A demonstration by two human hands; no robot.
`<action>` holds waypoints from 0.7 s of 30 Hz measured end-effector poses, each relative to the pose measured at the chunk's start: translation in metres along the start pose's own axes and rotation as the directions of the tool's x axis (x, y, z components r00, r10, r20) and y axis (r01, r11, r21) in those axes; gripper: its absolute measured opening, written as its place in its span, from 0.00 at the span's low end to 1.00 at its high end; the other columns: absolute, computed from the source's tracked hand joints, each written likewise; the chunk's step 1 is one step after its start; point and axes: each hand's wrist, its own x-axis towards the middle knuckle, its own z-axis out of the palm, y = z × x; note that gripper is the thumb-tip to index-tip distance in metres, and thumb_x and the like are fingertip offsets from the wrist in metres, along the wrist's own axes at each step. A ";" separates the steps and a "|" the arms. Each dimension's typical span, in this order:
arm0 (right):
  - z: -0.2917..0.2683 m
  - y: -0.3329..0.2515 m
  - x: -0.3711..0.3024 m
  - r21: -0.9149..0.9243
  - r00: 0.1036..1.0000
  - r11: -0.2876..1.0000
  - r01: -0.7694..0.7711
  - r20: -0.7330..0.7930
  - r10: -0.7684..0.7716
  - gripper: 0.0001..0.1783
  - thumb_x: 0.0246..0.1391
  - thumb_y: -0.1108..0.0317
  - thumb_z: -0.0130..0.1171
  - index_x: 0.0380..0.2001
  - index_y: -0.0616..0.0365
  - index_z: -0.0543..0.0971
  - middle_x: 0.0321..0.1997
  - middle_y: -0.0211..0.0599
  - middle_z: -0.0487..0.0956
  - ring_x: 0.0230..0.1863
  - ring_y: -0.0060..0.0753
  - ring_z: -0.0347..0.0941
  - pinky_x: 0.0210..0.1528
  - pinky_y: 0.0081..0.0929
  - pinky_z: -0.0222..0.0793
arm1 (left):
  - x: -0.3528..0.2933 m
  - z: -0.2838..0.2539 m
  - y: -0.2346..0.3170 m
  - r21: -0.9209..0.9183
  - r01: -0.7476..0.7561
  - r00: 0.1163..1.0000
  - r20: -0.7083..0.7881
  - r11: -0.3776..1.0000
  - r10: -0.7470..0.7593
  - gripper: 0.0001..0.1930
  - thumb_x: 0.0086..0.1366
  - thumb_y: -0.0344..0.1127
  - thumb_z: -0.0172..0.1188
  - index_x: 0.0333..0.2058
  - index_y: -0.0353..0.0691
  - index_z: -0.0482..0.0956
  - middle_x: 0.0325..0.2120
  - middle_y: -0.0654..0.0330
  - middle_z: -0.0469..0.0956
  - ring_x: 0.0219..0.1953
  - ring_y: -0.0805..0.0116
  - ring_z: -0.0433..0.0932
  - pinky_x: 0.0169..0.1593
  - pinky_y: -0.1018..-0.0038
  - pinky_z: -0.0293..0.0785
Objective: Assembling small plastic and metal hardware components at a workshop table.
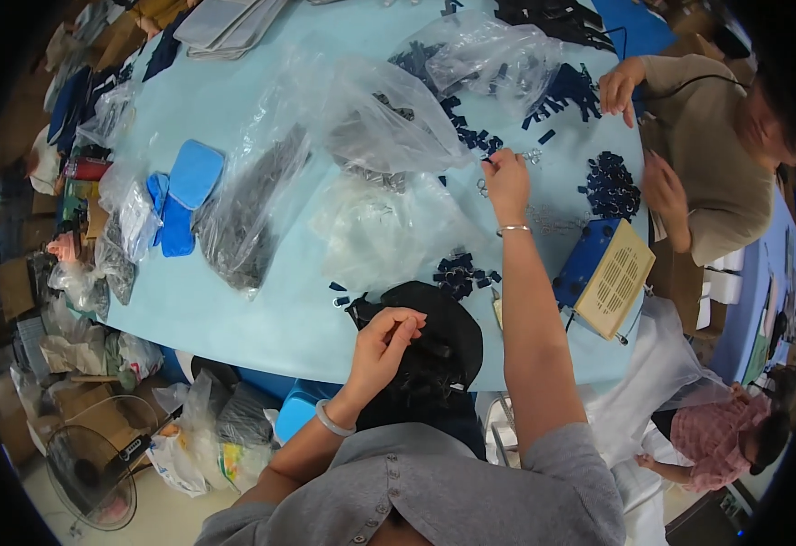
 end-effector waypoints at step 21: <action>-0.182 -0.111 -0.117 0.751 0.832 0.437 -0.495 0.555 -0.011 0.09 0.49 0.75 0.56 0.36 0.64 0.76 0.29 0.30 0.77 0.30 0.17 0.71 0.34 0.15 0.67 | 0.046 0.010 0.079 0.147 -0.449 0.893 0.097 0.881 0.439 0.10 0.58 0.24 0.56 0.40 0.36 0.76 0.37 0.58 0.74 0.34 0.73 0.75 0.38 0.80 0.73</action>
